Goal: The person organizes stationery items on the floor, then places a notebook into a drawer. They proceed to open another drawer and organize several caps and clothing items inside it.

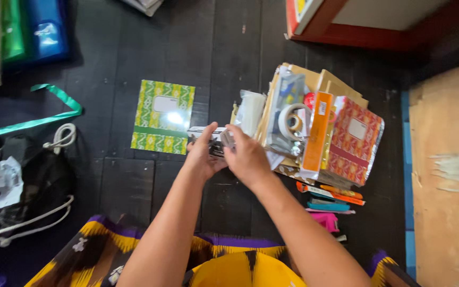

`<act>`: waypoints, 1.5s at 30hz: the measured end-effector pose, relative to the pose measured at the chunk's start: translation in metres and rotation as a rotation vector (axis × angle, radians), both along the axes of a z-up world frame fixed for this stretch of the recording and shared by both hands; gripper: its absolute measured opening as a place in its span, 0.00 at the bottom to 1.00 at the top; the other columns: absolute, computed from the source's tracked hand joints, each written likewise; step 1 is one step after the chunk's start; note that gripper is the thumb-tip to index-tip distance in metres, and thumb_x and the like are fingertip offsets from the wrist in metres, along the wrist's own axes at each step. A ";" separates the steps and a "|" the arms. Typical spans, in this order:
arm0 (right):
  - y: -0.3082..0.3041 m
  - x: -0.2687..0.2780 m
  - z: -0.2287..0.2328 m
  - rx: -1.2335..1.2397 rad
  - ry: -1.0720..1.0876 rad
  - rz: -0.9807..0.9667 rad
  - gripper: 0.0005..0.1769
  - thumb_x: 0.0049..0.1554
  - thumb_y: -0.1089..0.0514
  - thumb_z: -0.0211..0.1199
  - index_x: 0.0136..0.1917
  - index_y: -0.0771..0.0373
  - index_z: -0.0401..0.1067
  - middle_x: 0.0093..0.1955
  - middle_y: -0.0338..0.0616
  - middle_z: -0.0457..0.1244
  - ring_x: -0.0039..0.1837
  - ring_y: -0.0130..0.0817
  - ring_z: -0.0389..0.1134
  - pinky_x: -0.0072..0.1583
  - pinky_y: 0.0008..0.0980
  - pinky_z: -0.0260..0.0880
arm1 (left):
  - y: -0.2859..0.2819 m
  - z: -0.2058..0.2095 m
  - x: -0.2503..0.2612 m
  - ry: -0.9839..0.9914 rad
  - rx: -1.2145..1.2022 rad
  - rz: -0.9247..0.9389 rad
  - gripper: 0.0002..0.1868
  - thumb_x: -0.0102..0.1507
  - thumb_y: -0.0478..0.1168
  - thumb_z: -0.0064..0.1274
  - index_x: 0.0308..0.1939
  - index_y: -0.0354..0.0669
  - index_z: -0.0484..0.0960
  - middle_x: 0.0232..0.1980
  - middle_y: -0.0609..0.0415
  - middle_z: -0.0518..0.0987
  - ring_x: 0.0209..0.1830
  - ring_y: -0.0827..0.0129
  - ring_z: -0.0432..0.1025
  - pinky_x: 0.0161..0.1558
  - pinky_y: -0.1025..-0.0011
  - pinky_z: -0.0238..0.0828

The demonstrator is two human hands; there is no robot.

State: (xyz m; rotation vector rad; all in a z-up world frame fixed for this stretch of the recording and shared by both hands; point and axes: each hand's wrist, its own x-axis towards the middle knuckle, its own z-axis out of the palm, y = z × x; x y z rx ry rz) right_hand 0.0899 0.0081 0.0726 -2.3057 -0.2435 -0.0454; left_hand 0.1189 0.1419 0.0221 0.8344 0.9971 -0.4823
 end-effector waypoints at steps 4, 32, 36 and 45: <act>-0.002 -0.001 -0.005 -0.065 0.078 -0.024 0.29 0.58 0.64 0.55 0.73 0.56 0.60 0.49 0.62 0.69 0.50 0.60 0.72 0.54 0.53 0.71 | 0.008 -0.007 -0.001 -0.017 -0.062 -0.146 0.31 0.50 0.62 0.60 0.49 0.47 0.80 0.43 0.48 0.83 0.37 0.56 0.80 0.34 0.54 0.81; -0.160 0.060 0.041 -0.245 -0.073 -0.136 0.10 0.57 0.58 0.67 0.52 0.63 0.79 0.51 0.48 0.70 0.49 0.36 0.73 0.53 0.35 0.73 | 0.038 0.010 0.023 -0.017 1.098 -0.969 0.70 0.53 0.72 0.64 0.83 0.56 0.32 0.66 0.21 0.62 0.56 0.38 0.71 0.53 0.51 0.73; -0.176 0.046 0.038 -0.487 0.069 -0.093 0.11 0.55 0.53 0.72 0.48 0.60 0.80 0.48 0.48 0.69 0.47 0.41 0.72 0.55 0.42 0.72 | 0.033 0.009 0.018 -0.058 1.234 -1.056 0.70 0.52 0.68 0.65 0.83 0.54 0.33 0.66 0.25 0.64 0.58 0.37 0.71 0.55 0.51 0.73; -0.138 0.021 -0.003 -0.530 -0.115 -0.220 0.20 0.49 0.51 0.76 0.52 0.58 0.77 0.60 0.50 0.63 0.60 0.48 0.69 0.61 0.43 0.70 | 0.024 -0.013 0.006 -0.112 1.388 -1.036 0.63 0.55 0.67 0.62 0.81 0.54 0.37 0.68 0.26 0.58 0.64 0.33 0.64 0.54 0.47 0.70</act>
